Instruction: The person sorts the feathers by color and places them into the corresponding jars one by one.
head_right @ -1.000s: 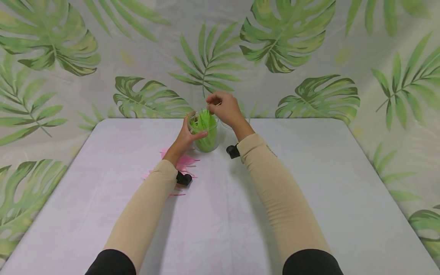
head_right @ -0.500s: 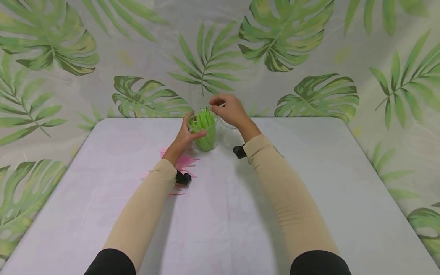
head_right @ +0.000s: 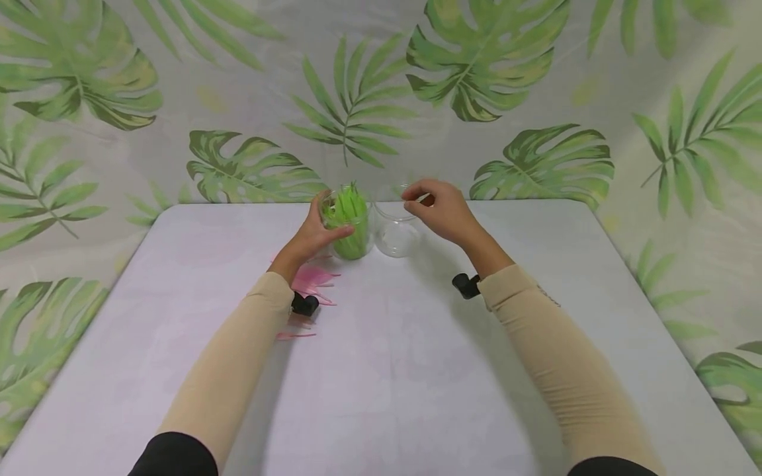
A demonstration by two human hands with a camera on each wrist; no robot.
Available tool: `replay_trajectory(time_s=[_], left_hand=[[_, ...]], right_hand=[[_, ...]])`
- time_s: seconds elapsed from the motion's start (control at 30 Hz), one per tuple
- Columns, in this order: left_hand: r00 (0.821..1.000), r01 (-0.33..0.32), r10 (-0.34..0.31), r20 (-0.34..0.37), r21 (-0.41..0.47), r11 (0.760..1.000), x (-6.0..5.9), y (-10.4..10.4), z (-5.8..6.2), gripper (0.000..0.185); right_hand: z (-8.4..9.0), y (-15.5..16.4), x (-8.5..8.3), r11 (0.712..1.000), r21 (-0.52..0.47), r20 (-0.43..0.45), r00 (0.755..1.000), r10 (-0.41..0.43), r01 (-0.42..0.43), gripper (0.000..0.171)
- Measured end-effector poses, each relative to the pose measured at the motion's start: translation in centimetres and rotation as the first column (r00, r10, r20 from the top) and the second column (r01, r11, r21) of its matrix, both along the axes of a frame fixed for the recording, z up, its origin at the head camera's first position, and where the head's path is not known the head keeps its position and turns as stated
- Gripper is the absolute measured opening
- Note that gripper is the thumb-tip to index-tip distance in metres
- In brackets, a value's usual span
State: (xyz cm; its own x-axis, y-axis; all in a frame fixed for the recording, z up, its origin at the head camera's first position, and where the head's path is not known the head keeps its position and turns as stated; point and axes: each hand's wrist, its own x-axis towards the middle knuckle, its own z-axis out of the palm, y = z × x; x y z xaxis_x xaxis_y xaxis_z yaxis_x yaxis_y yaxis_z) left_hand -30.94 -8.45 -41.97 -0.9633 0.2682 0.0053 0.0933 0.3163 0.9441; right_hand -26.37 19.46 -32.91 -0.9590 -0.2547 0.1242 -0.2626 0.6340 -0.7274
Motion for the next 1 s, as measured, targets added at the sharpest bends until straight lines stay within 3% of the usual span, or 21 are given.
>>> replay_trajectory(time_s=[0.17, 0.27, 0.4, 0.53, 0.63, 0.87, 0.93, 1.0], left_hand=[[0.999, -0.030, 0.025, -0.035, -0.134, 0.991, 0.2, -0.2, 0.8, 0.111], [0.997, -0.055, 0.043, -0.057, -0.232, 0.971, 0.3, -0.5, 1.4, 0.116], [0.998, -0.030, 0.011, -0.056, -0.340, 0.940, 0.6, -1.2, 2.1, 0.123], [0.999, 0.036, -0.049, -0.017, -0.461, 0.887, 1.3, -3.2, 3.0, 0.111], [0.994, 0.086, -0.106, -0.002, -0.565, 0.820, 1.9, -5.4, 4.0, 0.089], [0.975, 0.176, -0.222, 0.029, -0.713, 0.679, 3.4, -8.6, 5.8, 0.062], [0.971, 0.174, -0.240, 0.012, -0.727, 0.665, 3.5, -8.8, 5.7, 0.056], [0.967, 0.152, -0.252, -0.033, -0.717, 0.680, 3.3, -8.6, 5.1, 0.049]], right_hand=[[-1.1, 1.8, 1.5, 1.000, 0.005, -0.016, 1.000, -0.017, 0.018, 0.028], [-1.9, 2.6, 1.8, 0.999, 0.017, -0.006, 0.999, -0.038, 0.038, 0.028], [-3.4, 3.3, 1.8, 0.996, 0.037, 0.027, 0.997, -0.078, 0.077, 0.026], [-4.7, 3.9, 1.9, 0.995, 0.045, 0.068, 0.993, -0.097, 0.094, 0.027], [-5.5, 4.1, 1.8, 0.994, 0.015, 0.127, 0.985, -0.112, 0.111, 0.035], [-6.6, 3.0, 0.4, 0.970, -0.143, 0.289, 0.946, -0.149, 0.196, 0.096], [-7.0, 2.4, -0.2, 0.965, -0.176, 0.293, 0.946, -0.136, 0.193, 0.107], [-7.4, 1.7, -0.7, 0.963, -0.196, 0.274, 0.953, -0.127, 0.185, 0.112]])
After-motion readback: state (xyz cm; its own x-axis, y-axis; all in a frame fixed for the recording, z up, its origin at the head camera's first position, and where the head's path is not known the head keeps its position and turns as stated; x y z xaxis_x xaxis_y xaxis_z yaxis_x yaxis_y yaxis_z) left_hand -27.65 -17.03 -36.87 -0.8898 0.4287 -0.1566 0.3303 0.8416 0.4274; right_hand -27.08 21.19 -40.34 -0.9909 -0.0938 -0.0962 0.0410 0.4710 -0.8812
